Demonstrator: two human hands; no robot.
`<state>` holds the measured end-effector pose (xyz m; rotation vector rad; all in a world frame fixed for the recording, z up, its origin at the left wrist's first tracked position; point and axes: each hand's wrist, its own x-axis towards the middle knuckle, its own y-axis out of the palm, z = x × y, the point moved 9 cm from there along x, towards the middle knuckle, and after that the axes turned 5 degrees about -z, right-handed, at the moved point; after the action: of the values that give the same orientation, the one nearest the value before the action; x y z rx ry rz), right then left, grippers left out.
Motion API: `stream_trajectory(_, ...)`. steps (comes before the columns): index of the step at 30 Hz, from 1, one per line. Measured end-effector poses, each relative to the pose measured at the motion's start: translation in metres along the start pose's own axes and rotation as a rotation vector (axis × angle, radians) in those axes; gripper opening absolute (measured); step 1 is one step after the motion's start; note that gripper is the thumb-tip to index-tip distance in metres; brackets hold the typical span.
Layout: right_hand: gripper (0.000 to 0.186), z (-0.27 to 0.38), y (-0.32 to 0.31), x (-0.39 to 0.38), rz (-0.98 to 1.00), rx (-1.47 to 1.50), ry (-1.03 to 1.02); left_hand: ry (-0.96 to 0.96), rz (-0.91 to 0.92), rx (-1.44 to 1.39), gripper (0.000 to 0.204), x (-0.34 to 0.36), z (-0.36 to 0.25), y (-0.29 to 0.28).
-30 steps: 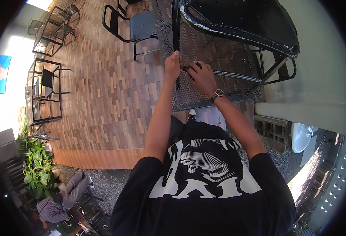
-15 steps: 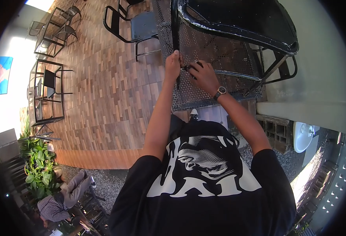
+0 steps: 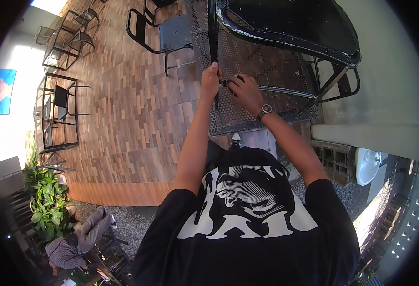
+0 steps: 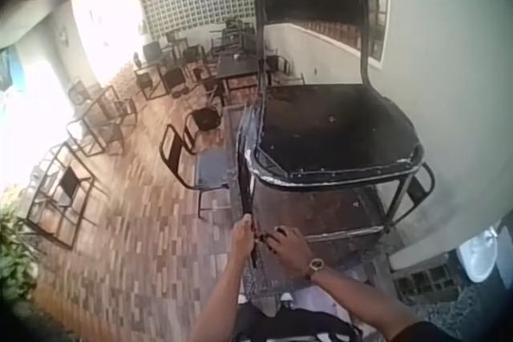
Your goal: Repairing or adjusting parts of an outdoor chair and a metal mesh table.
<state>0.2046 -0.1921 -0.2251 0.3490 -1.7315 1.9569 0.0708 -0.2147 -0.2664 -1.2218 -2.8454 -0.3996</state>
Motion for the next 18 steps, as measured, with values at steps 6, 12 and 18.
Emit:
stream_trajectory(6, 0.031, 0.002, 0.0, 0.001, 0.01, 0.002, 0.028, 0.007, -0.022, 0.026, 0.057, -0.002, -0.006, -0.001)
stream_trajectory(12, 0.028, -0.027, -0.007, -0.012, 0.025, 0.018, 0.129, -0.034, -0.048, 0.041, 0.06, 0.003, 0.006, -0.009)
stream_trajectory(18, 0.024, -0.026, -0.014, -0.015, -0.042, 0.009, 0.153, -0.028, -0.037, 0.071, 0.058, 0.002, 0.004, -0.008)
